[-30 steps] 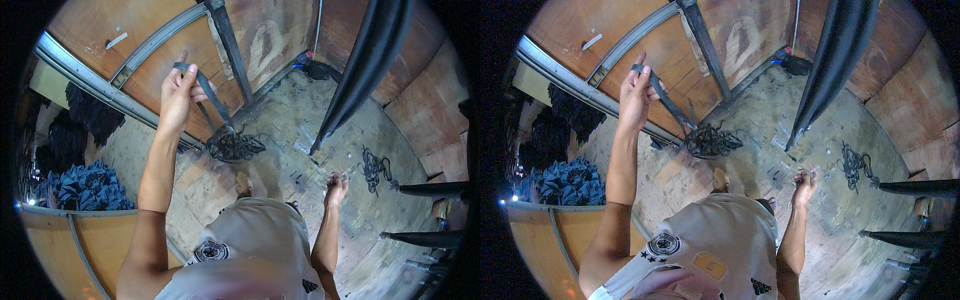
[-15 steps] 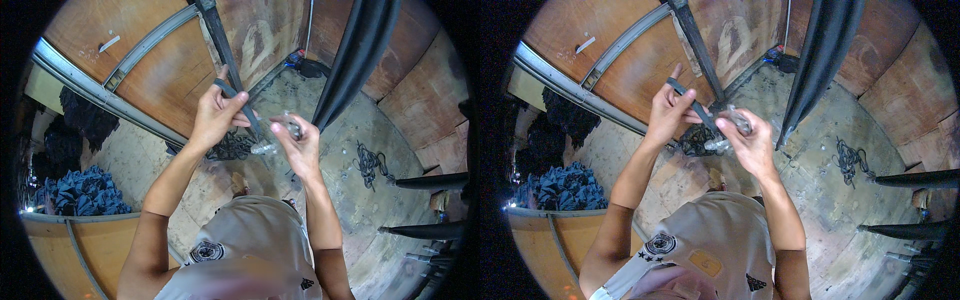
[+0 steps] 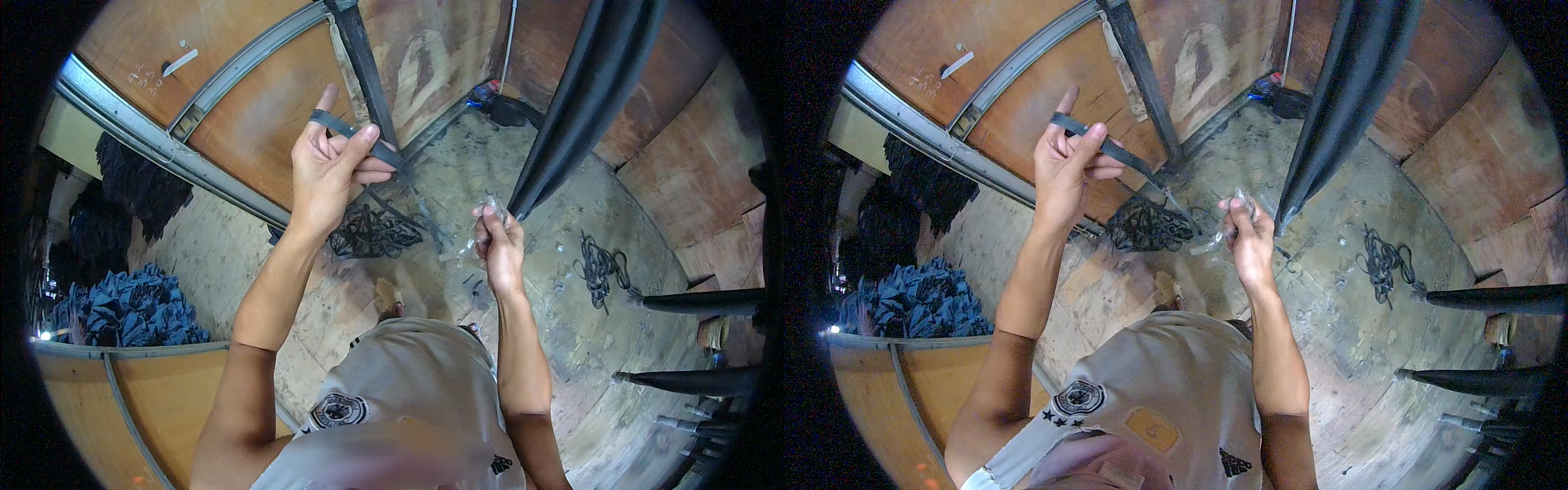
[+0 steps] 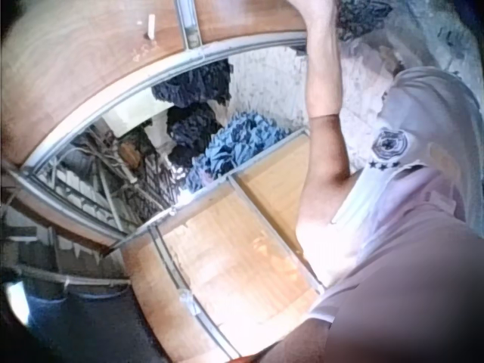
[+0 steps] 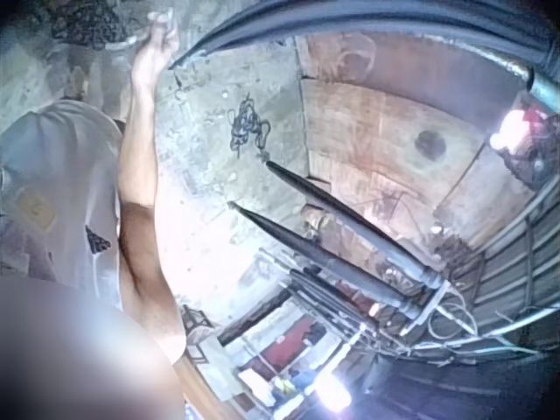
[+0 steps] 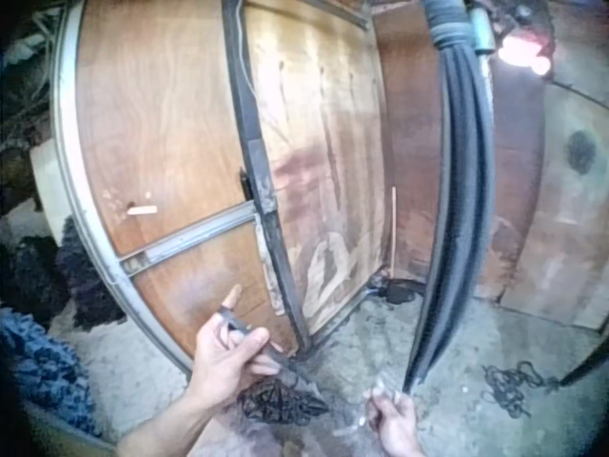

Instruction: The person wraps a black strap around a vertical pipe in a workshop. They repeatedly pull the strap, align it, and secure it by hand along the pipe's length.

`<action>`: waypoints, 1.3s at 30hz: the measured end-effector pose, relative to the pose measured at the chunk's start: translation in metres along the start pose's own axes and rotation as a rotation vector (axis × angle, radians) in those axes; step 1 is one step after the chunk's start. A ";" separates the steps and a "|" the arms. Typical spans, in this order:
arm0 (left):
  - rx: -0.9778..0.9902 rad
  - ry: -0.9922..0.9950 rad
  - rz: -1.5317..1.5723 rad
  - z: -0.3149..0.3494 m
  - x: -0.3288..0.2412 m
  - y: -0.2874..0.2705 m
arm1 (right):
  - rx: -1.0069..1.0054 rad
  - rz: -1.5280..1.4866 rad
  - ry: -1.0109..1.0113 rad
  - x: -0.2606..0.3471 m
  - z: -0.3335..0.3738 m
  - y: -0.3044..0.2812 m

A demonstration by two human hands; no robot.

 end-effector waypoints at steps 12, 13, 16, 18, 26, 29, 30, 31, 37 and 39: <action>0.084 -0.200 0.091 -0.004 0.020 0.009 | 0.425 0.219 -0.143 0.000 0.008 0.059; 0.073 -0.227 0.112 -0.005 0.023 0.007 | 0.440 0.208 -0.136 -0.002 0.007 0.064; 0.069 -0.255 0.106 -0.005 0.030 0.001 | 0.460 0.180 -0.125 -0.012 0.006 0.074; 0.064 -0.271 0.187 -0.008 0.034 -0.007 | 0.466 0.212 -0.160 -0.017 0.008 0.077; 0.305 -0.511 -0.050 0.038 0.099 0.003 | 0.358 0.244 -0.279 -0.009 0.014 0.070; 0.189 -0.500 0.055 0.045 0.107 0.004 | 0.271 0.303 -0.376 0.000 0.018 0.066; 0.140 -0.484 0.053 0.045 0.107 0.002 | 0.195 0.313 -0.456 0.006 0.021 0.062; 0.110 -0.464 0.052 0.045 0.106 0.002 | 0.126 0.345 -0.561 0.013 0.026 0.060; 0.117 -0.405 -0.054 0.044 0.095 0.009 | 0.016 0.372 -0.696 0.030 0.038 0.048; 0.148 -0.382 -0.075 0.046 0.091 0.014 | 0.059 0.432 -0.855 0.040 0.044 0.052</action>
Point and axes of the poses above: each hand's wrist, its own z-axis away from the middle knuckle, its own y-axis out of the palm, x = y × z, the point moved 7 cm from there along -z, towards the middle knuckle, and after that the axes turned 1 degree about -x, right-handed, at the moved point
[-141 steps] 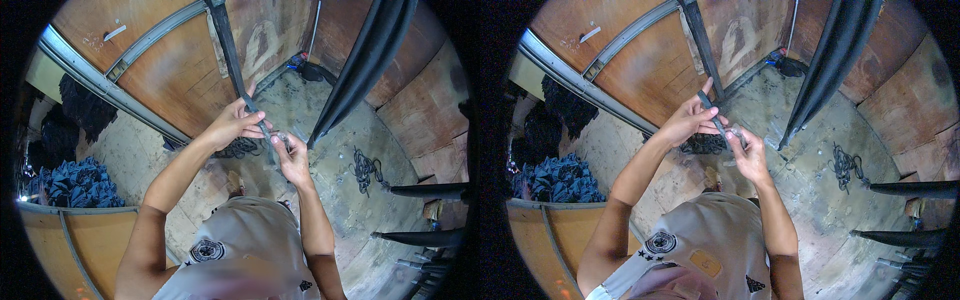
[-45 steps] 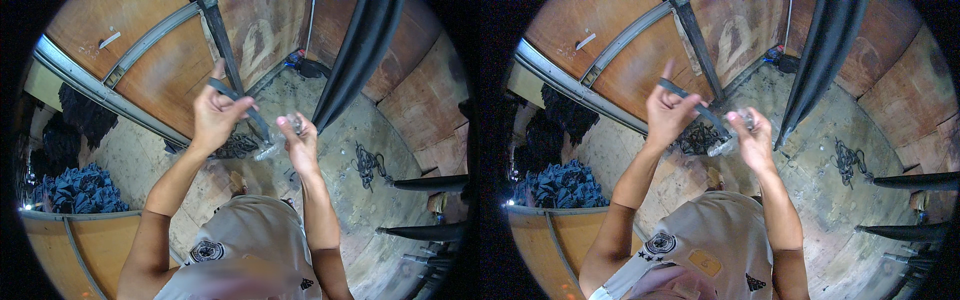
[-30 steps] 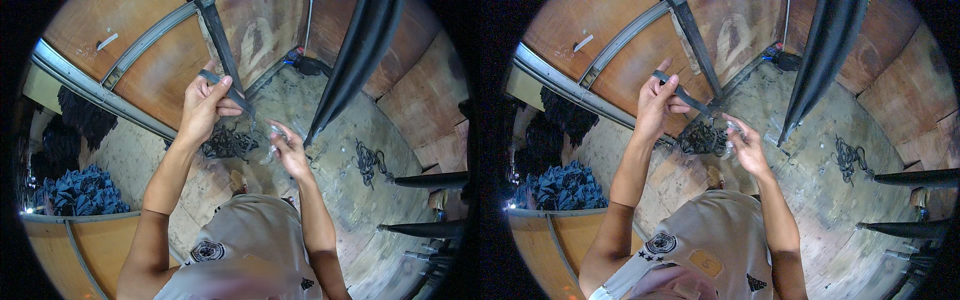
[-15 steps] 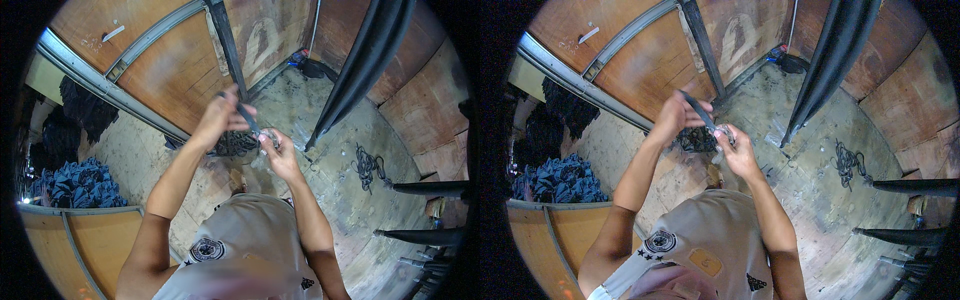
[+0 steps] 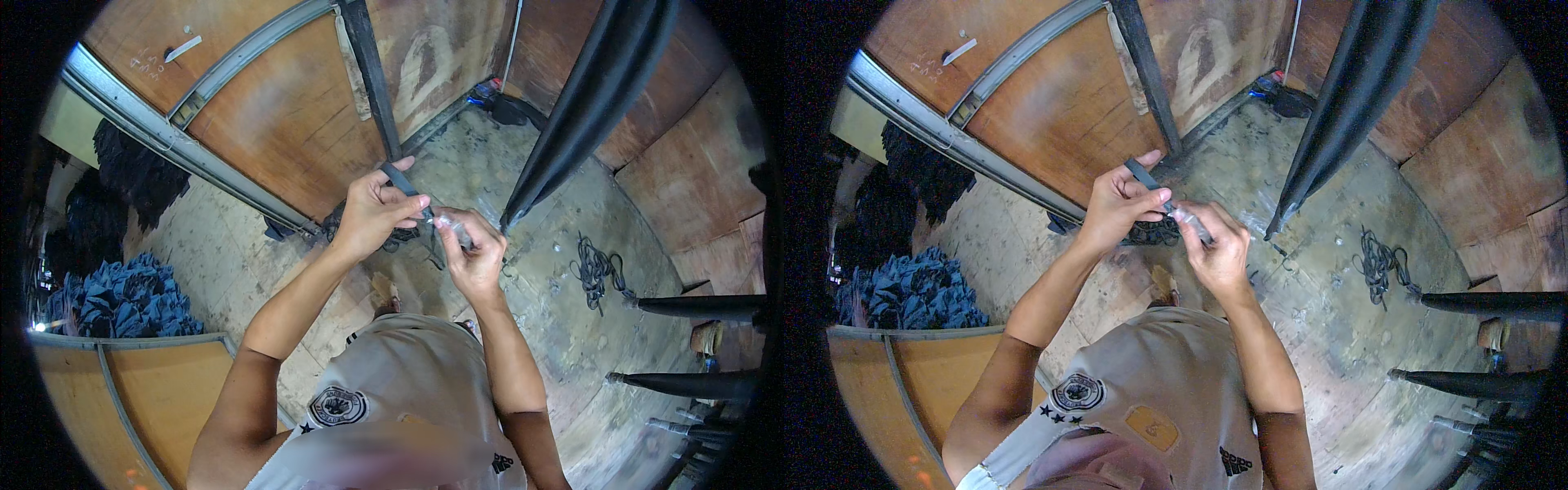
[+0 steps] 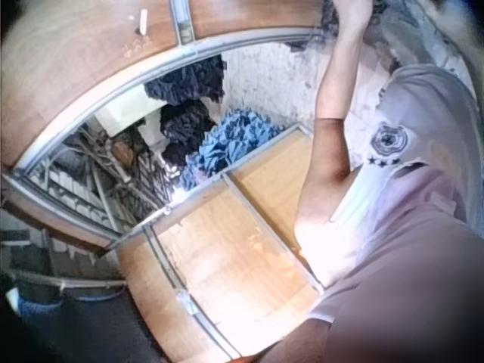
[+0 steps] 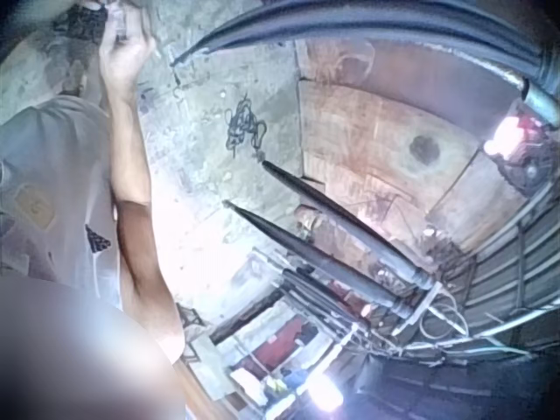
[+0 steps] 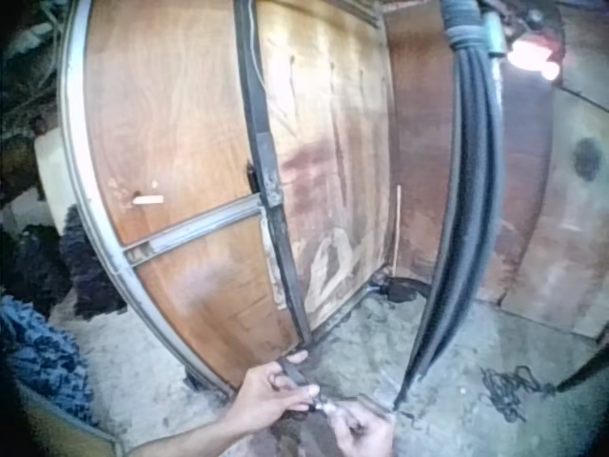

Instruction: The person wraps a black strap around a vertical pipe in a workshop. They repeatedly pull the strap, align it, and secure it by hand along the pipe's length.

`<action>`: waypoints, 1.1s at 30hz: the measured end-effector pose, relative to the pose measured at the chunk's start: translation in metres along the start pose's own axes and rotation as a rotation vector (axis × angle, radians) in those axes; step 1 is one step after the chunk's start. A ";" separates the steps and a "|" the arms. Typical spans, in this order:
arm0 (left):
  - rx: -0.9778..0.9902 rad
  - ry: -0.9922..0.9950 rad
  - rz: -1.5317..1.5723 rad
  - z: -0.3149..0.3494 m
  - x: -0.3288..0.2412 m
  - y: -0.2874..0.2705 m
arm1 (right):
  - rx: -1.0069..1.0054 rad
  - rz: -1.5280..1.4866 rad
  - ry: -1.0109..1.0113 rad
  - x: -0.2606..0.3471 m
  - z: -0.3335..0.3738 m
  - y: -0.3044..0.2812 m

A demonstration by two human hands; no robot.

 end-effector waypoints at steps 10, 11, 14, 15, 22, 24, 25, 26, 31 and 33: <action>-0.018 -0.003 0.093 0.009 -0.007 0.006 | 0.019 0.102 -0.137 0.012 0.000 0.001; -0.024 0.031 0.071 0.009 -0.007 0.006 | 0.031 0.128 -0.141 0.012 0.001 0.002; -0.054 0.099 -0.039 0.010 -0.007 0.004 | 0.084 0.256 -0.265 0.020 0.004 0.004; -0.056 0.121 -0.087 0.011 -0.008 0.003 | 0.088 0.284 -0.287 0.021 0.004 0.004; -0.046 0.170 -0.076 0.016 -0.018 0.012 | 0.008 0.184 -0.157 0.013 0.006 0.005; -0.051 0.133 -0.018 0.017 -0.016 0.017 | -0.058 0.054 0.042 0.002 0.009 0.004; -0.050 0.122 0.012 0.016 -0.016 0.018 | -0.077 -0.009 0.122 -0.002 0.012 0.005; -0.070 0.132 0.017 0.016 -0.017 0.017 | -0.110 -0.073 0.192 -0.006 0.015 0.004; -0.124 0.194 0.076 0.010 -0.019 0.008 | -0.238 -0.384 0.485 -0.025 0.034 0.001; -0.154 0.209 0.053 0.008 -0.021 0.003 | -0.223 -0.413 0.485 -0.029 0.034 0.001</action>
Point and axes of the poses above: each hand's wrist, its own z-axis away from the middle knuckle, its own y-axis out of the palm, x = y × z, the point moved 7 cm from there along -z, towards the middle knuckle, and after that the axes turned 1 degree about -x, right-handed, at the moved point
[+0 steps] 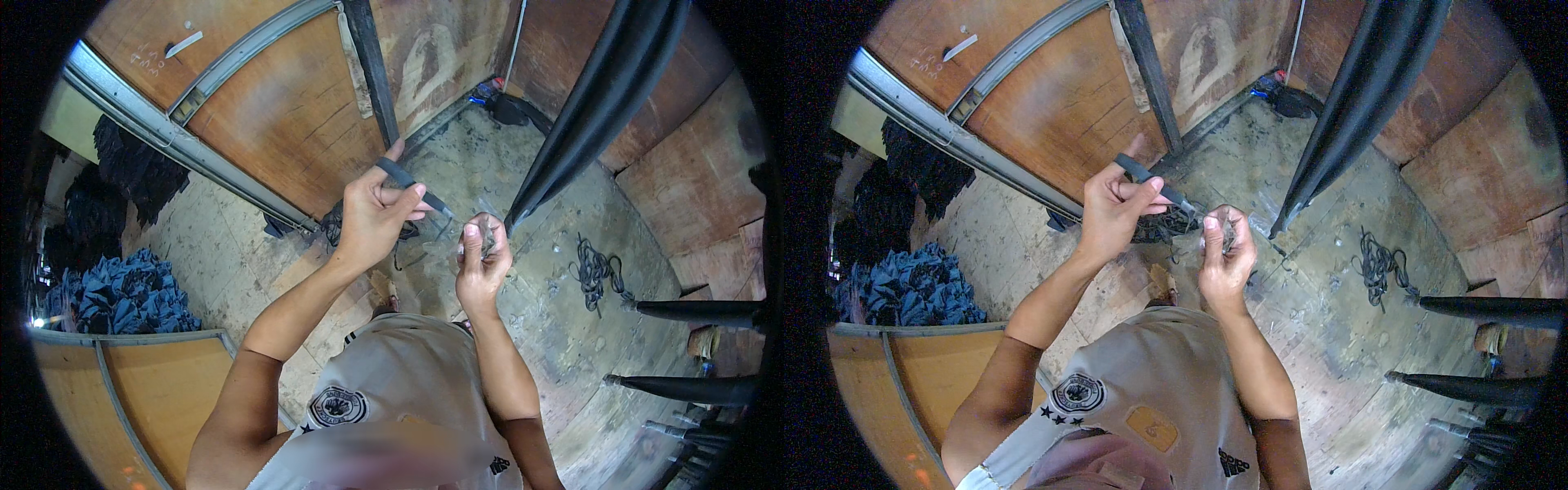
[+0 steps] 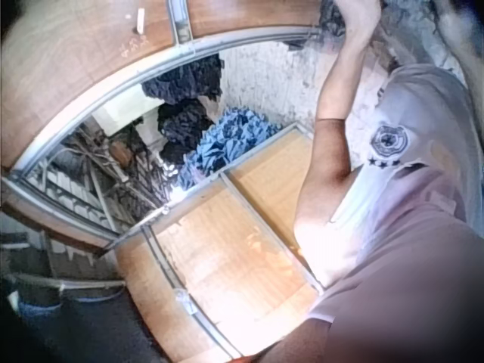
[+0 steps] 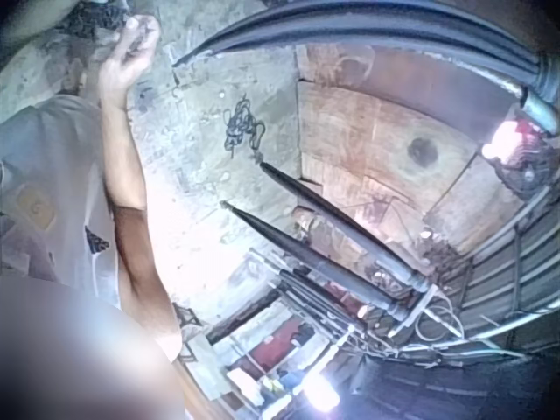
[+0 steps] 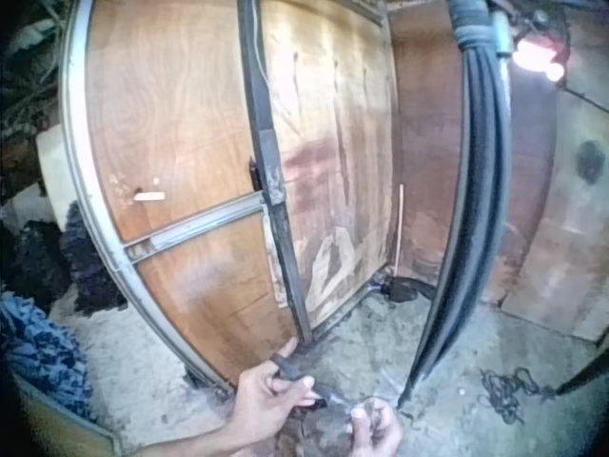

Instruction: The person wraps a black strap around a vertical pipe in a workshop. They repeatedly pull the strap, align it, and secure it by hand along the pipe's length.

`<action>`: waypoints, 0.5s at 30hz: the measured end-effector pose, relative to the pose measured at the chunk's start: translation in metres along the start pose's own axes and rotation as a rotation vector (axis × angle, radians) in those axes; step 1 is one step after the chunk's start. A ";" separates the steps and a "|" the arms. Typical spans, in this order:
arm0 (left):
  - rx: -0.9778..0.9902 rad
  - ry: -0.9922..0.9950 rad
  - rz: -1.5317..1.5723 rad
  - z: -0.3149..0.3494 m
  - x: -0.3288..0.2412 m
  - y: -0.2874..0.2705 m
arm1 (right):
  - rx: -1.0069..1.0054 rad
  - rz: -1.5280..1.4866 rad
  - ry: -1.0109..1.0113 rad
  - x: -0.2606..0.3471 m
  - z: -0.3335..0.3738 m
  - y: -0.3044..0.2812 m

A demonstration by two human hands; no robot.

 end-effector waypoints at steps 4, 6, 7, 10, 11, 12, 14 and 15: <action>-0.148 0.105 0.025 -0.010 -0.018 -0.024 | -0.036 -0.299 -0.001 -0.006 -0.014 -0.014; -0.168 0.119 0.005 -0.017 -0.029 -0.041 | -0.094 -0.368 -0.005 -0.005 -0.023 -0.028; -0.143 0.109 -0.004 -0.018 -0.032 -0.044 | -0.145 -0.332 -0.002 -0.003 -0.026 -0.036; -0.110 0.051 -0.042 -0.018 -0.030 -0.047 | -0.089 -0.183 0.020 0.008 -0.029 -0.039; -0.088 0.030 -0.054 -0.017 -0.027 -0.045 | -0.038 -0.120 0.013 0.014 -0.029 -0.034; -0.080 0.020 -0.054 -0.017 -0.025 -0.043 | 0.018 -0.056 0.002 0.019 -0.028 -0.026; -0.042 0.019 -0.051 -0.017 -0.022 -0.035 | 0.107 0.104 -0.086 0.032 -0.030 -0.008; -0.020 0.004 -0.048 -0.018 -0.020 -0.031 | 0.149 0.202 -0.187 0.041 -0.031 0.003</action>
Point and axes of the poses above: each hand's wrist, its own z-axis away from the middle knuckle, its own y-axis out of the palm, x = y × z, the point moved 7 cm from there along -z, towards the middle knuckle, and after that the axes turned 1 degree about -x, right-handed, at the moved point
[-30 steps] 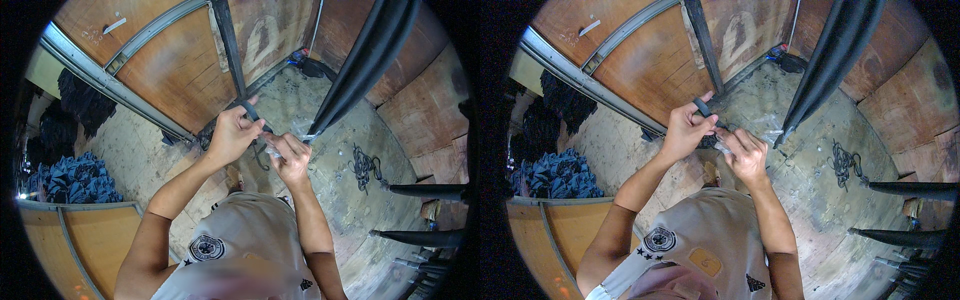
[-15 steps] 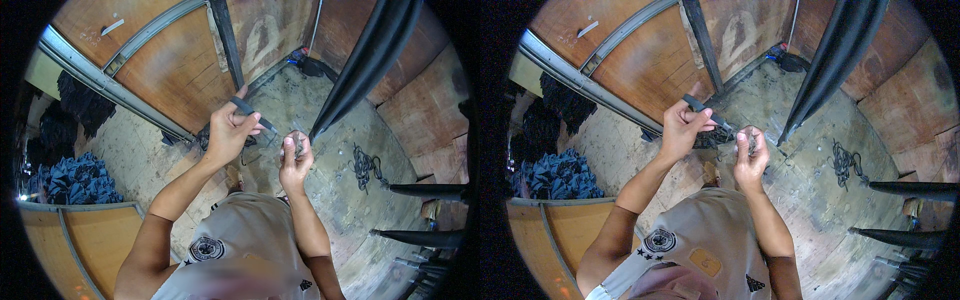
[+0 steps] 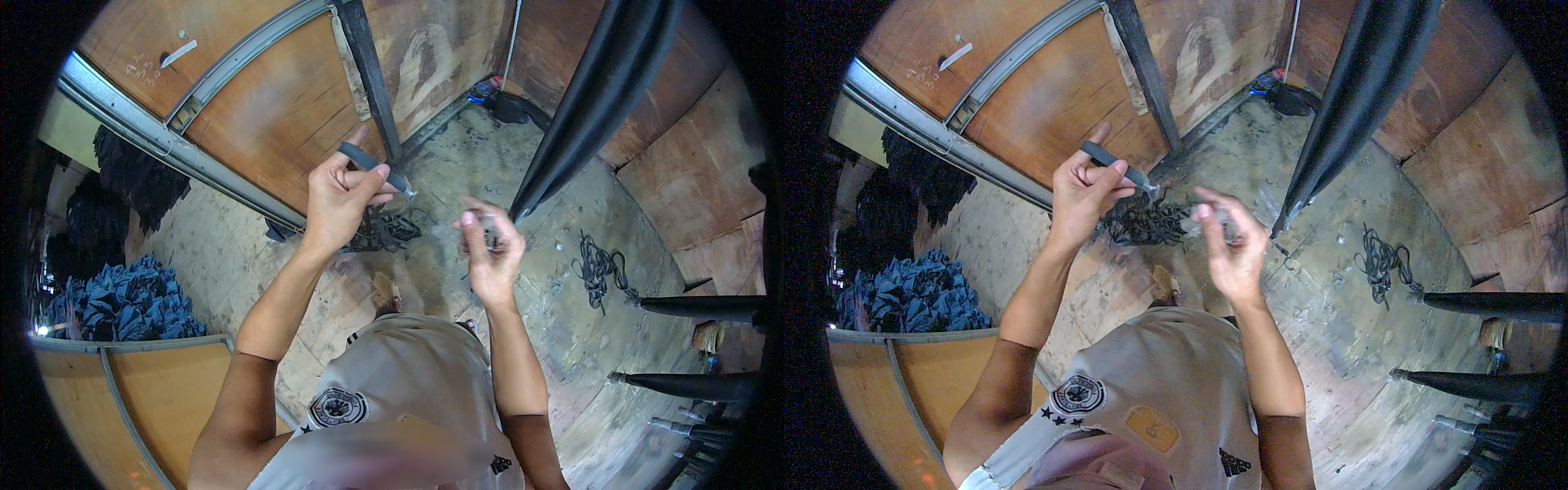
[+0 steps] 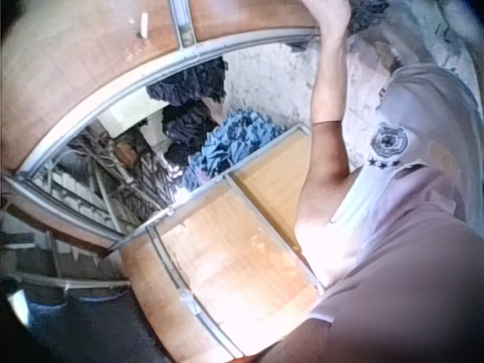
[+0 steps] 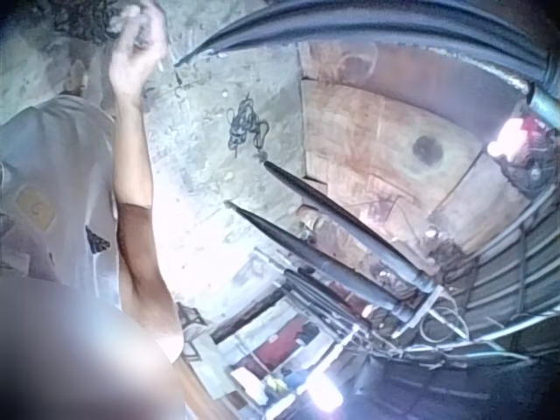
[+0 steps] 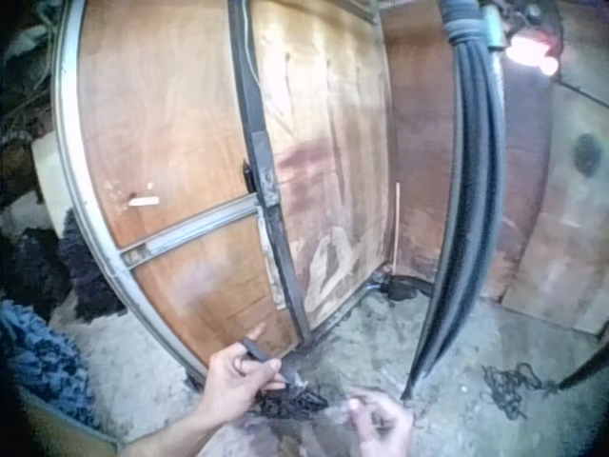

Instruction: The person wraps a black strap around a vertical pipe in a workshop. They repeatedly pull the strap, align it, and secure it by hand along the pipe's length.

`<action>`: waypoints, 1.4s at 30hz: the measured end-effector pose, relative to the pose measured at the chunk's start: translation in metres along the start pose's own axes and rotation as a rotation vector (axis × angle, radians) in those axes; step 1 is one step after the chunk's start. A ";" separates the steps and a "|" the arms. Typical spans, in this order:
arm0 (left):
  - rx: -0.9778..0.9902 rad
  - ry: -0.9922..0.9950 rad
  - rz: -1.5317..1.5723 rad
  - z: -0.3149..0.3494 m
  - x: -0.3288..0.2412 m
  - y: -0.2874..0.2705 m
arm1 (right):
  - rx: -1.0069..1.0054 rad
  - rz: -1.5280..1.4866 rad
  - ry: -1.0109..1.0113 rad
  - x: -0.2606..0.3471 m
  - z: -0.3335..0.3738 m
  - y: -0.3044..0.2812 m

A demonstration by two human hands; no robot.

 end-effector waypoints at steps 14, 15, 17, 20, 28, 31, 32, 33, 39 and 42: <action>0.039 -0.091 0.091 0.005 0.013 0.017 | -0.026 0.229 -0.318 0.021 -0.009 0.028; 0.028 -0.094 0.140 0.005 0.014 0.017 | -0.046 0.233 -0.349 0.021 -0.006 0.027; -0.013 -0.084 0.111 0.005 0.014 0.015 | -0.077 0.157 -0.361 0.017 -0.002 0.025; -0.058 -0.019 0.111 0.001 0.009 0.008 | -0.108 -0.091 -0.173 -0.002 0.005 0.015; -0.162 0.053 0.212 -0.033 -0.010 -0.070 | -0.354 -0.411 0.246 -0.082 0.020 -0.080; -0.082 0.005 0.268 -0.038 -0.004 -0.078 | -0.470 -0.310 0.345 -0.105 0.030 -0.110; -0.052 -0.004 0.291 -0.038 -0.002 -0.078 | -0.438 -0.306 0.305 -0.105 0.031 -0.113; -0.039 -0.020 0.294 -0.038 0.001 -0.076 | -0.458 -0.301 0.328 -0.107 0.034 -0.116; 0.049 -0.106 0.347 -0.036 0.013 -0.053 | -0.339 -0.311 0.404 -0.102 0.037 -0.096; 0.081 -0.157 0.389 -0.031 0.019 -0.040 | -0.231 -0.299 0.408 -0.091 0.032 -0.074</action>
Point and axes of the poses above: each hand's wrist, its own z-axis away from the middle knuckle, its own y-axis out of the palm, x = y × z, the point moved 7 cm from there along -z, towards the middle knuckle, and after that the axes turned 1 degree about -x, right-handed, at the moved point
